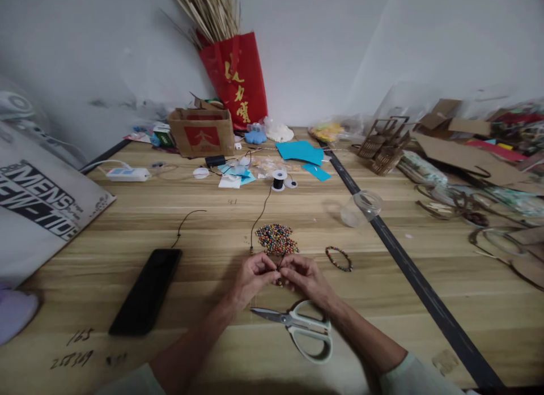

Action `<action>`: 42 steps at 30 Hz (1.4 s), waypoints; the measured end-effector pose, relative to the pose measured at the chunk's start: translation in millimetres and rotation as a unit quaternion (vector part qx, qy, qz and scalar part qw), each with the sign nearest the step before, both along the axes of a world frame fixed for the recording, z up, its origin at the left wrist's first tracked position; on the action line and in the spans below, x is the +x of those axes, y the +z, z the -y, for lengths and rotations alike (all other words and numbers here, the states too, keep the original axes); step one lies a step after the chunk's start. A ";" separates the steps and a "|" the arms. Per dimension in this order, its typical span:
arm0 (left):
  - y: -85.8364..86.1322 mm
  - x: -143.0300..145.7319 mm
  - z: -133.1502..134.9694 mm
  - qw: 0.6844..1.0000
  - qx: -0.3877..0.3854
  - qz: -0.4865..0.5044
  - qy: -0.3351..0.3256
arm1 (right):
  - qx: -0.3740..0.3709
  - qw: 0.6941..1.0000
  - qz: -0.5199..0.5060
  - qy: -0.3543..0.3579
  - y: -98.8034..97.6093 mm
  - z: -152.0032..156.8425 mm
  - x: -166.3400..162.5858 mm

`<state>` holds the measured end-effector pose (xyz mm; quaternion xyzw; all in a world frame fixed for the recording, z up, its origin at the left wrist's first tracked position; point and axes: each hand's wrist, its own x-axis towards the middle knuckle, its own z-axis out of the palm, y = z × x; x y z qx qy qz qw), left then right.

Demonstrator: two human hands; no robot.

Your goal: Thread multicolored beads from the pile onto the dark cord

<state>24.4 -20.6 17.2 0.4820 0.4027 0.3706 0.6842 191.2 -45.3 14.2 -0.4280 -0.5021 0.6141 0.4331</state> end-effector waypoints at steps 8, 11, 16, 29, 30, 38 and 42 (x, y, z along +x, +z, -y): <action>-3.4 2.1 0.6 1.000 0.018 -0.006 -0.005 | -0.004 1.000 -0.005 0.029 -2.7 -3.8 3.0; -3.8 1.9 1.1 0.999 0.031 -0.017 -0.009 | -0.005 0.999 -0.010 0.031 -3.5 -3.9 3.0; -3.3 2.1 1.5 0.999 0.033 -0.026 -0.010 | -0.010 0.999 -0.006 0.039 1.3 -3.1 2.8; 3.8 2.0 1.0 0.999 0.034 -0.034 0.006 | 0.028 1.000 -0.012 -0.005 4.2 0.9 -0.3; 3.4 1.9 1.0 0.999 0.034 -0.034 0.005 | 0.025 1.000 -0.014 -0.007 3.8 1.1 -0.3; 1.6 1.1 0.6 0.999 0.026 -0.031 0.002 | 0.004 0.999 -0.036 -0.004 1.4 -0.9 0.7; 0.0 0.3 -0.3 0.999 0.034 -0.036 0.004 | 0.004 1.000 -0.030 -0.002 2.0 -1.2 1.5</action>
